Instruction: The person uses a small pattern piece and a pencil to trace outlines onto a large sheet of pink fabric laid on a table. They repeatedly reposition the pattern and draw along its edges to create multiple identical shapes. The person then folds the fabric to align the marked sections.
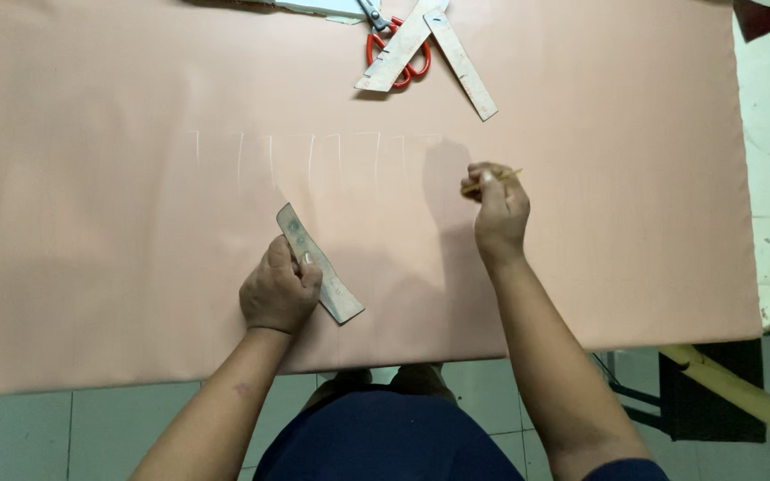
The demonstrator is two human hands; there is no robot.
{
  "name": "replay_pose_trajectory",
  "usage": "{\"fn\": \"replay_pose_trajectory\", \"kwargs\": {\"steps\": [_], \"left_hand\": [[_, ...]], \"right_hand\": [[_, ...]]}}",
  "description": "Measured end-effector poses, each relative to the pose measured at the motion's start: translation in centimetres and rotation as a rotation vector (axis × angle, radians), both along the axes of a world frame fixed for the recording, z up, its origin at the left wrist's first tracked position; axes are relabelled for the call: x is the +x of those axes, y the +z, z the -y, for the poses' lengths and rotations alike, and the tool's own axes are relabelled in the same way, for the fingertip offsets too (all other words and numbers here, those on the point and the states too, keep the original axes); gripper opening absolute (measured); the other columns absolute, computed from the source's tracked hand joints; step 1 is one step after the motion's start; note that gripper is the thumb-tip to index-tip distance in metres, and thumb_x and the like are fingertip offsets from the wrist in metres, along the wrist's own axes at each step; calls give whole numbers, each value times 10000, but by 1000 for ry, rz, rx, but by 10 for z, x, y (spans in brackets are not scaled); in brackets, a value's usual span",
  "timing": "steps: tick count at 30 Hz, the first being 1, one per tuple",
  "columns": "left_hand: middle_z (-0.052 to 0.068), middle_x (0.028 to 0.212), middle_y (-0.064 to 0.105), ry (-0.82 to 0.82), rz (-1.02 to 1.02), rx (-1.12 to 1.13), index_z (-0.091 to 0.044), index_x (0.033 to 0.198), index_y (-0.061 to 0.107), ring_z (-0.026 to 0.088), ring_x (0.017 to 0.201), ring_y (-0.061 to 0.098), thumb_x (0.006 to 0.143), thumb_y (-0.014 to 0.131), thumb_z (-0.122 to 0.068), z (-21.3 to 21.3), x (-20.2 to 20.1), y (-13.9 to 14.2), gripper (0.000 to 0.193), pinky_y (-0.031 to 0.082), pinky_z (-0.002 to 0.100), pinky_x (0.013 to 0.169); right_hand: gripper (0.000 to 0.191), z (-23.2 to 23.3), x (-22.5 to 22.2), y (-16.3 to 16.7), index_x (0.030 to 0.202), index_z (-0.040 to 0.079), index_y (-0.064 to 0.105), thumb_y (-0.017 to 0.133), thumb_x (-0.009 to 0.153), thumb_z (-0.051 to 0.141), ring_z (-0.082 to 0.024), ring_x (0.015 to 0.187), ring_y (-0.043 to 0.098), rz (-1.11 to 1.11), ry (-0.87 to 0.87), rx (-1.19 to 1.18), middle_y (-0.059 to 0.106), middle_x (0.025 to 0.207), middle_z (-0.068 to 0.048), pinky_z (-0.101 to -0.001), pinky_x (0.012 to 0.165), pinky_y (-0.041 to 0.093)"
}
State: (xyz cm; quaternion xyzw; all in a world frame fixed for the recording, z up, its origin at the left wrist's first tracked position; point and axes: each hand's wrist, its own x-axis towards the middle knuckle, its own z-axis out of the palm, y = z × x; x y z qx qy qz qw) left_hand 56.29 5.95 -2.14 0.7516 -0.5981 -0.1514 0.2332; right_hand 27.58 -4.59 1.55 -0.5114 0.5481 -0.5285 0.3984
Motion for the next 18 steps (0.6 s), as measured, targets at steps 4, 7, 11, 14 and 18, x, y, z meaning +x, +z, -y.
{"fn": "replay_pose_trajectory", "kwargs": {"steps": [4, 7, 11, 14, 18], "left_hand": [[113, 848, 688, -18, -16, -29, -82, 1175, 563, 343, 708, 688, 830, 619, -298, -1, 0, 0, 411, 565, 501, 626], [114, 855, 690, -17, 7, 20, -77, 1189, 559, 339, 703, 693, 858, 591, -288, -1, -1, 1, 394, 571, 500, 646], [108, 864, 693, -11, 45, 35, -92, 1126, 580, 354, 725, 687, 876, 598, -321, 0, -1, 3, 340, 564, 516, 671], [104, 854, 694, -1, 52, 23, -93, 1138, 587, 355, 719, 687, 887, 590, -322, 0, -2, 5, 340, 564, 521, 674], [98, 846, 697, 5, 48, -5, -91, 1118, 587, 354, 711, 686, 874, 598, -334, -1, -1, 9, 344, 558, 527, 662]], "right_hand": [[311, -79, -22, -8, 1107, 5, 675, 423, 926, -17, -179, 855, 648, -281, 115, 231, 685, 1064, -86, -331, 786, 569], [292, -128, -27, -11, 1013, 10, 735, 489, 865, -45, -194, 932, 693, -590, 219, 96, 700, 1059, -90, -319, 862, 573], [243, -157, -27, -5, 1027, 78, 772, 622, 840, 44, -218, 907, 714, -791, 196, 157, 699, 1072, -75, -330, 811, 580], [266, -155, -23, 2, 1111, 115, 755, 638, 872, 102, -226, 949, 733, -840, 193, 162, 693, 1173, -62, -339, 825, 595], [354, -140, -16, 10, 1244, 131, 707, 663, 895, 170, -262, 1034, 717, -895, 213, 70, 625, 1351, -69, -367, 841, 592]]}}
